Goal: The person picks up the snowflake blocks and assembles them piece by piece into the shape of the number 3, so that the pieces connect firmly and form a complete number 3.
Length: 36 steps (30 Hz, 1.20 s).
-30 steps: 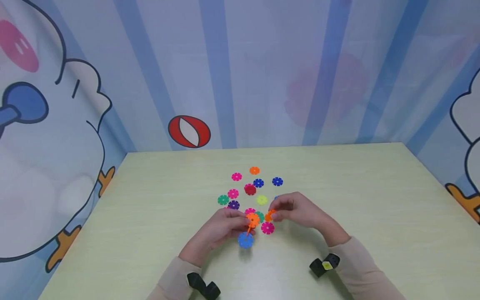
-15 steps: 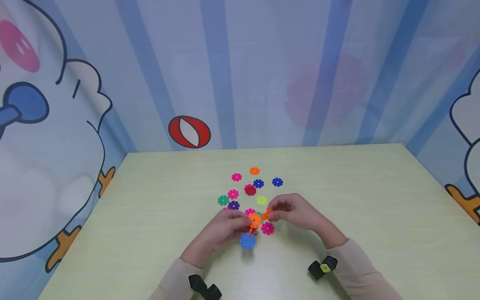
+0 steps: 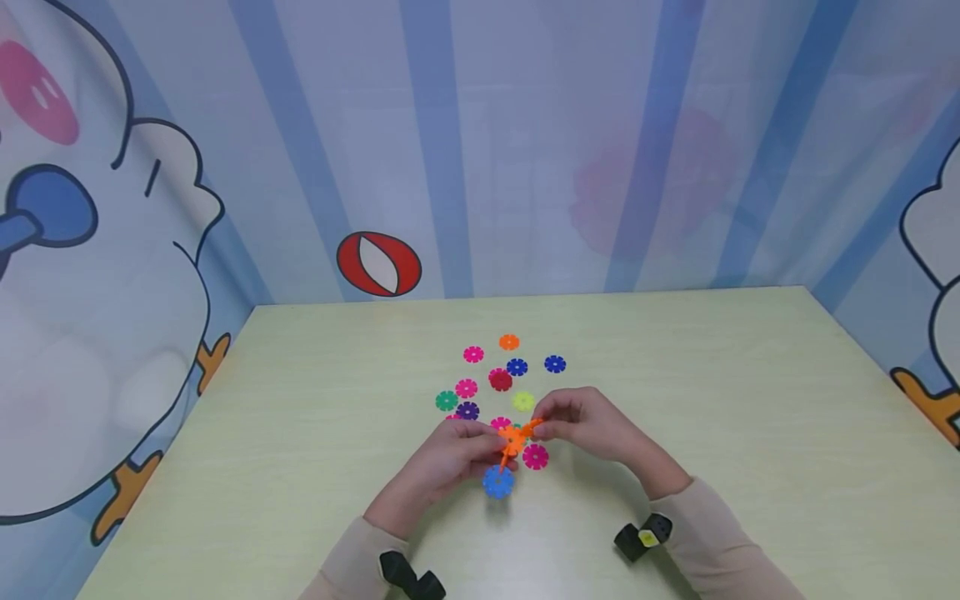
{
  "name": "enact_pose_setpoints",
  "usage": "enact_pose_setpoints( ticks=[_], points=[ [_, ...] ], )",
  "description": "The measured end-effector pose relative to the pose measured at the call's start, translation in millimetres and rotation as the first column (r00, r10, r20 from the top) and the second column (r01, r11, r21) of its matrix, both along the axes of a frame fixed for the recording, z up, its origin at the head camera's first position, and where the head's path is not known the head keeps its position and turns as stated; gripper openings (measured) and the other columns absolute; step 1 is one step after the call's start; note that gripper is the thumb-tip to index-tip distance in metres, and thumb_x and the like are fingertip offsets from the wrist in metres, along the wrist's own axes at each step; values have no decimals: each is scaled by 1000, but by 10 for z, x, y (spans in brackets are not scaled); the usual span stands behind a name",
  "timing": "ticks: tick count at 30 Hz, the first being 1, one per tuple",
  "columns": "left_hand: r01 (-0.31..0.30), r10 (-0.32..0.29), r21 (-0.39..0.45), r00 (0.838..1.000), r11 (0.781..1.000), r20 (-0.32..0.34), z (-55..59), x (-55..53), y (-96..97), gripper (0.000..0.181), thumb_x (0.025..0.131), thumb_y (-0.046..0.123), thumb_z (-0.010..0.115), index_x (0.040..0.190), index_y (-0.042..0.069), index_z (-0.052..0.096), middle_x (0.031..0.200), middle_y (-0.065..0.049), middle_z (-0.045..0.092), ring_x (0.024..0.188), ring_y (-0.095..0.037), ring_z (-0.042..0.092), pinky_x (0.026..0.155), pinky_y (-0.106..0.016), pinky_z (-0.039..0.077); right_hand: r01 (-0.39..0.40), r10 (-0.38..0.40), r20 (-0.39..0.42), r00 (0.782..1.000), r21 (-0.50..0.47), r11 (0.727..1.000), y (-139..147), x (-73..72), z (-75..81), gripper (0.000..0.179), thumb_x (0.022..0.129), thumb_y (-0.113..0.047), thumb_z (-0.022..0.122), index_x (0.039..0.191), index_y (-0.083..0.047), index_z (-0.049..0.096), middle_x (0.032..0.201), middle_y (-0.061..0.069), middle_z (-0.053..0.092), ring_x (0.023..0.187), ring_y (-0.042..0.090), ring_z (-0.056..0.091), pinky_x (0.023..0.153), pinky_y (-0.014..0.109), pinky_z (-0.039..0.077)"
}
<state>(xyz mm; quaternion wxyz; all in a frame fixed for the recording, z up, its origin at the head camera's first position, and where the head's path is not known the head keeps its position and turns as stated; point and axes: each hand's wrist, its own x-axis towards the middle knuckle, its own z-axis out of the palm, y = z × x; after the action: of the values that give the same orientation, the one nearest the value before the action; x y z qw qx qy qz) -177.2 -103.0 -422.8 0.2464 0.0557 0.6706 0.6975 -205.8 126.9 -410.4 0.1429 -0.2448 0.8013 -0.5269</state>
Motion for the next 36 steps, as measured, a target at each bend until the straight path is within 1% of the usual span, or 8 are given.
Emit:
enact_pose_setpoints(
  ticks=[4,6,12,17,22,27,31,36],
  points=[
    [-31,30,-39,999,999,-10,6,8,20,28,96,15,59,109,-9,66,95,-11,72,88,-23,71,83,-31,56,19,-19,-14,1000,0,1000,-15,15,-4,10,87,-5,69,96,0,69,93,10,69,85,25,68,78,24,55],
    [-45,44,-50,999,998,-18,11,13,32,28,96,15,60,109,-9,66,96,-13,72,88,-23,71,83,-31,56,27,-27,-30,999,2,1000,-24,24,-5,9,87,-5,69,95,-1,69,92,9,69,84,22,67,78,24,55],
    [-86,84,-60,996,995,-39,26,44,64,28,95,15,60,110,-8,67,97,-15,72,87,-23,71,83,-32,56,47,-46,-89,995,7,999,-55,45,-23,6,85,-4,71,92,-3,71,89,8,71,81,16,67,76,22,55],
    [-146,145,-66,989,987,-30,27,67,86,27,95,14,61,111,-7,67,97,-13,72,87,-23,72,83,-30,56,60,-62,-130,990,-15,998,-78,51,-47,5,84,-3,72,89,-2,72,86,8,72,79,15,68,75,21,55],
    [-193,193,-48,981,980,-9,34,71,110,25,94,12,62,109,-7,67,96,-12,72,86,-21,71,82,-28,56,83,-87,-128,988,-37,996,-96,65,-56,5,83,-3,72,88,-1,72,84,9,72,76,18,68,73,22,55],
    [-203,203,-30,979,979,-2,38,71,132,25,94,11,61,109,-8,67,96,-12,72,85,-21,72,82,-27,55,103,-110,-130,985,-55,993,-106,82,-57,4,84,-1,71,88,0,72,83,10,72,74,17,66,71,22,55],
    [-202,202,-16,979,979,6,35,75,136,26,95,12,60,110,-9,66,95,-13,72,85,-22,72,81,-26,55,114,-120,-136,983,-52,992,-117,83,-59,4,84,-1,71,88,0,72,83,9,72,74,16,65,71,22,55],
    [-174,174,-5,985,985,9,4,57,126,27,95,12,60,109,-10,65,94,-11,71,84,-20,71,80,-25,55,81,-86,-115,990,-51,995,-100,50,-50,6,84,-2,71,90,1,72,85,10,72,76,17,66,73,23,56]
  ],
)
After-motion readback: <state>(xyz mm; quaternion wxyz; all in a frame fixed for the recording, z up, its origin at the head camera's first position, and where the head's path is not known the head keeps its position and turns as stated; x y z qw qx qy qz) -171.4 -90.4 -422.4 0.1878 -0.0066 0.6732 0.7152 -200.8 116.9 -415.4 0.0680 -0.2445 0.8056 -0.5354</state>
